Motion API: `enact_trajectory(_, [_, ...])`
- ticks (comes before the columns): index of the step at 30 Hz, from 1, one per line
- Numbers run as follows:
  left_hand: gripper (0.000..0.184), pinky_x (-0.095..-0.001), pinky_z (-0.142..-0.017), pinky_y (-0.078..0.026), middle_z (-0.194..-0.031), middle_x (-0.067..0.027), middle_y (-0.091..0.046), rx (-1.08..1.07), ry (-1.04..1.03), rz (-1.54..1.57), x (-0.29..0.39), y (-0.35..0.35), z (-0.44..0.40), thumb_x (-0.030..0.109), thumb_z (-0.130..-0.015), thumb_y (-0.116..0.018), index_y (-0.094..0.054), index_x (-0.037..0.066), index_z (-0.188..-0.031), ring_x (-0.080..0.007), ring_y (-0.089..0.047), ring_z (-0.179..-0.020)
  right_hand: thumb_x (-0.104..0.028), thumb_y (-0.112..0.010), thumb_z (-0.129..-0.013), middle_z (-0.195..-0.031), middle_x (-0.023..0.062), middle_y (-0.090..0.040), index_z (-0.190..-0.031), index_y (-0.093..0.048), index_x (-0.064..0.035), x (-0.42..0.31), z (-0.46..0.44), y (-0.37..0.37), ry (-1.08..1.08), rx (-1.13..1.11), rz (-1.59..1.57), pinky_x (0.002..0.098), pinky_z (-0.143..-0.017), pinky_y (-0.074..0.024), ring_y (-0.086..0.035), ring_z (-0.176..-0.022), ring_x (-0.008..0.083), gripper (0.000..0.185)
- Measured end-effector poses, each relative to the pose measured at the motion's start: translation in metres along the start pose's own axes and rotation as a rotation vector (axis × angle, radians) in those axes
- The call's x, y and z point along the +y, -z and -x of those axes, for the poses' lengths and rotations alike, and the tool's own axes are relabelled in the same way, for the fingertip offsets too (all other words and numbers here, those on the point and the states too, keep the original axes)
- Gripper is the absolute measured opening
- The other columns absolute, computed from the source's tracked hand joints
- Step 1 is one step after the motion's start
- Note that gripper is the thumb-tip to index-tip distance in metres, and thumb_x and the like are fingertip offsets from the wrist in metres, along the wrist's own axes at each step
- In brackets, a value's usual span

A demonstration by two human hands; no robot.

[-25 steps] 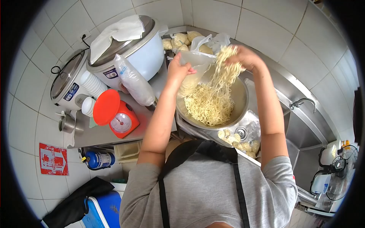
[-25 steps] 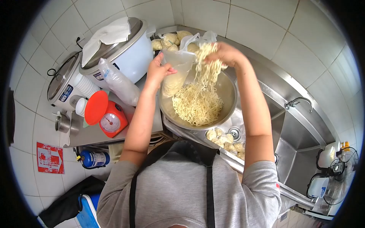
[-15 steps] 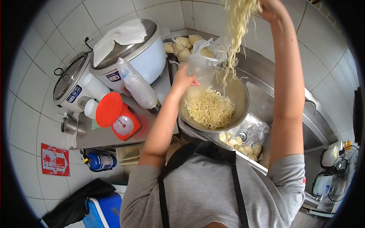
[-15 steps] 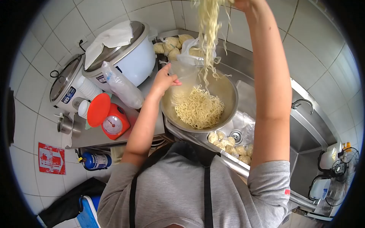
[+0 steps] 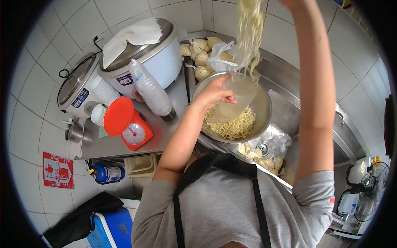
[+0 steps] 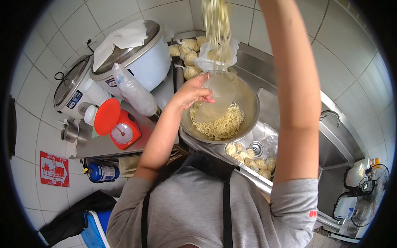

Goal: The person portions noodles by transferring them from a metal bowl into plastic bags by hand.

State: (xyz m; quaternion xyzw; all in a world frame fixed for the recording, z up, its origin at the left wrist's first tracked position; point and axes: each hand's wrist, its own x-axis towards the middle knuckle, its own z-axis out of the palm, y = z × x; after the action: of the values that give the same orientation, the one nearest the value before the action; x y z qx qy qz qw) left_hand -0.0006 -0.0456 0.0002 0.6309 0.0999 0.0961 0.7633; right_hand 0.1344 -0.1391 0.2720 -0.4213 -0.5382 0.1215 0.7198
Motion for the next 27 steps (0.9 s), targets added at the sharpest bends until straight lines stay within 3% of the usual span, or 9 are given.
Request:
enact_trajectory(2, [0.065, -0.0303, -0.071, -0.054, -0.117, -0.0117, -0.049, -0.062, -0.008, 0.037, -0.001, 0.002, 0.004, -0.004, -0.075, -0.053, -0.027, -0.001, -0.135, -0.0129, -0.058, -0.070, 0.002, -0.059, -0.076, -0.083, 0.0075, -0.063, -0.099, -0.057, 0.0013, 0.042, 0.038, -0.008, 0.089, 0.073, -0.090, 0.0280, -0.061, -0.0512, -0.061, -0.066, 0.0162, 0.024])
enact_trajectory(3, [0.062, -0.0304, -0.071, -0.055, -0.110, -0.0094, -0.051, -0.056, 0.011, 0.043, -0.003, 0.003, 0.006, -0.004, -0.075, -0.053, -0.030, 0.000, -0.132, -0.0120, -0.057, -0.069, -0.008, -0.057, -0.080, -0.099, 0.0091, -0.061, -0.105, -0.054, -0.0024, 0.097, 0.047, 0.031, -0.034, -0.003, 0.089, 0.0323, -0.079, -0.0474, -0.058, -0.092, 0.0187, 0.025])
enact_trajectory(8, [0.050, -0.0317, -0.070, -0.056, -0.092, -0.0051, -0.056, 0.025, 0.058, 0.111, -0.010, 0.015, 0.008, -0.005, -0.074, -0.054, -0.040, 0.003, -0.122, -0.0094, -0.057, -0.068, -0.003, -0.050, -0.079, -0.104, 0.0103, -0.057, -0.125, -0.039, 0.0000, 0.208, 0.187, 0.001, -0.373, 0.196, 0.097, 0.0273, -0.079, -0.0437, -0.055, -0.092, 0.0154, 0.047])
enact_trajectory(10, [0.052, -0.0320, -0.068, -0.056, -0.087, -0.0061, -0.055, 0.031, 0.079, 0.124, -0.019, 0.025, 0.008, -0.005, -0.072, -0.055, -0.040, 0.000, -0.122, -0.0111, -0.057, -0.066, -0.006, -0.051, -0.079, -0.102, 0.0105, -0.057, -0.121, -0.040, -0.0003, 0.231, 0.222, -0.008, -0.598, 0.173, -0.462, 0.0284, -0.078, -0.0436, -0.055, -0.090, 0.0167, 0.043])
enact_trajectory(12, [0.053, -0.0318, -0.066, -0.057, -0.084, -0.0073, -0.055, 0.053, 0.068, 0.140, -0.023, 0.031, 0.008, -0.005, -0.071, -0.055, -0.039, -0.002, -0.122, -0.0123, -0.058, -0.064, -0.008, -0.052, -0.080, -0.106, 0.0127, -0.058, -0.118, -0.044, -0.0023, 0.227, 0.224, 0.000, -0.646, 0.027, -0.276, 0.0297, -0.080, -0.0442, -0.057, -0.094, 0.0193, 0.039])
enact_trajectory(18, [0.059, -0.0311, -0.064, -0.057, -0.080, -0.0058, -0.057, 0.059, 0.118, -0.095, -0.028, 0.016, 0.008, -0.006, -0.072, -0.051, -0.032, -0.001, -0.128, -0.0118, -0.057, -0.059, -0.018, -0.063, -0.074, -0.088, 0.0140, -0.065, -0.100, -0.061, -0.0059, 0.200, 0.173, 0.005, -0.511, -1.052, 1.427, 0.0331, -0.069, -0.0487, -0.062, -0.080, 0.0239, 0.029])
enact_trajectory(20, [0.062, -0.0309, -0.063, -0.057, -0.079, -0.0058, -0.056, 0.116, 0.108, -0.211, -0.025, 0.008, 0.008, -0.006, -0.072, -0.050, -0.029, -0.001, -0.130, -0.0125, -0.058, -0.059, -0.015, -0.069, -0.067, -0.083, 0.0126, -0.064, -0.097, -0.063, -0.0046, 0.198, 0.160, 0.010, -0.539, -0.932, 1.260, 0.0347, -0.063, -0.0501, -0.063, -0.070, 0.0235, 0.033])
enact_trajectory(24, [0.068, -0.0286, -0.062, -0.056, -0.105, -0.0146, -0.054, 0.037, 0.087, -0.007, -0.023, 0.016, 0.009, -0.006, -0.072, -0.051, -0.025, -0.002, -0.134, -0.0132, -0.059, -0.060, -0.004, -0.066, -0.068, -0.088, 0.0093, -0.062, -0.099, -0.062, -0.0028, 0.161, 0.134, 0.015, -0.679, -0.743, 0.830, 0.0298, -0.059, -0.0500, -0.062, -0.072, 0.0175, 0.031])
enact_trajectory(27, [0.073, -0.0266, -0.062, -0.055, -0.128, -0.0212, -0.041, 0.142, 0.236, -0.271, -0.027, 0.028, 0.006, -0.005, -0.072, -0.050, -0.020, -0.001, -0.138, -0.0137, -0.060, -0.063, 0.001, -0.064, -0.070, -0.093, 0.0092, -0.061, -0.100, -0.061, -0.0006, 0.169, 0.142, 0.021, -0.663, -0.645, 0.741, 0.0271, -0.059, -0.0500, -0.062, -0.074, 0.0150, 0.031])
